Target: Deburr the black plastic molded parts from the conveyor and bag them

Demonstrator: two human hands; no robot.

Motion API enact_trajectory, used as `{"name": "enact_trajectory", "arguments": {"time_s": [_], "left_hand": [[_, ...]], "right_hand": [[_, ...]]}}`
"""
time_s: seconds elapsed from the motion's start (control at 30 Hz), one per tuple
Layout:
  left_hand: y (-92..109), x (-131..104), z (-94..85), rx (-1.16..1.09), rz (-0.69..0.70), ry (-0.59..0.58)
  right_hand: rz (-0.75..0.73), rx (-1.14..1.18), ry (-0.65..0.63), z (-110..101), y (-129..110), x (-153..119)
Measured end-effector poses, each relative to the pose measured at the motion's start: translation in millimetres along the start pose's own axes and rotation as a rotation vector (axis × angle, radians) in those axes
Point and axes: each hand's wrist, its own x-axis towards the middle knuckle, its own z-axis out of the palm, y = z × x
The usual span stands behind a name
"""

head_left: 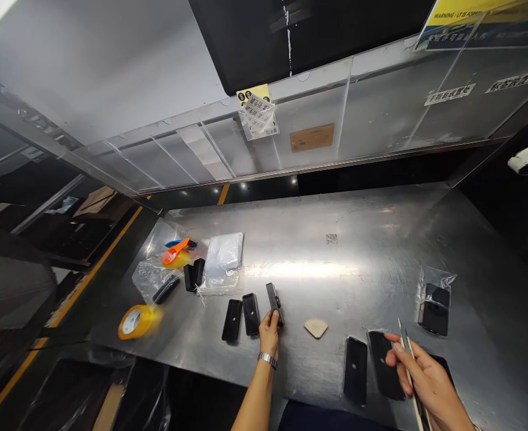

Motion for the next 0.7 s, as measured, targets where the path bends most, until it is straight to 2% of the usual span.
{"name": "enact_trajectory", "arguments": {"time_s": [0.17, 0.3, 0.4, 0.53, 0.7], "left_hand": [[22.8, -36.1, 7.2, -0.238, -0.076, -0.245], [42.4, -73.7, 20.3, -0.307, -0.137, -0.565], [49.8, -93.3, 30.3, -0.307, -0.16, -0.788], [55.1, -105.9, 37.3, -0.265, -0.157, -0.992], [61.2, -110.1, 37.7, -0.084, -0.093, -1.136]], "right_hand": [[0.002, 0.022, -0.052, 4.7, -10.8, -6.0], [-0.057, 0.078, -0.087, 17.9, -31.8, -19.1], [-0.056, 0.133, -0.12, 31.0, -52.4, -33.0], [-0.071, 0.132, -0.249, 44.2, -78.4, -50.8], [-0.134, 0.032, -0.458, 47.3, -92.0, -63.3]]}}
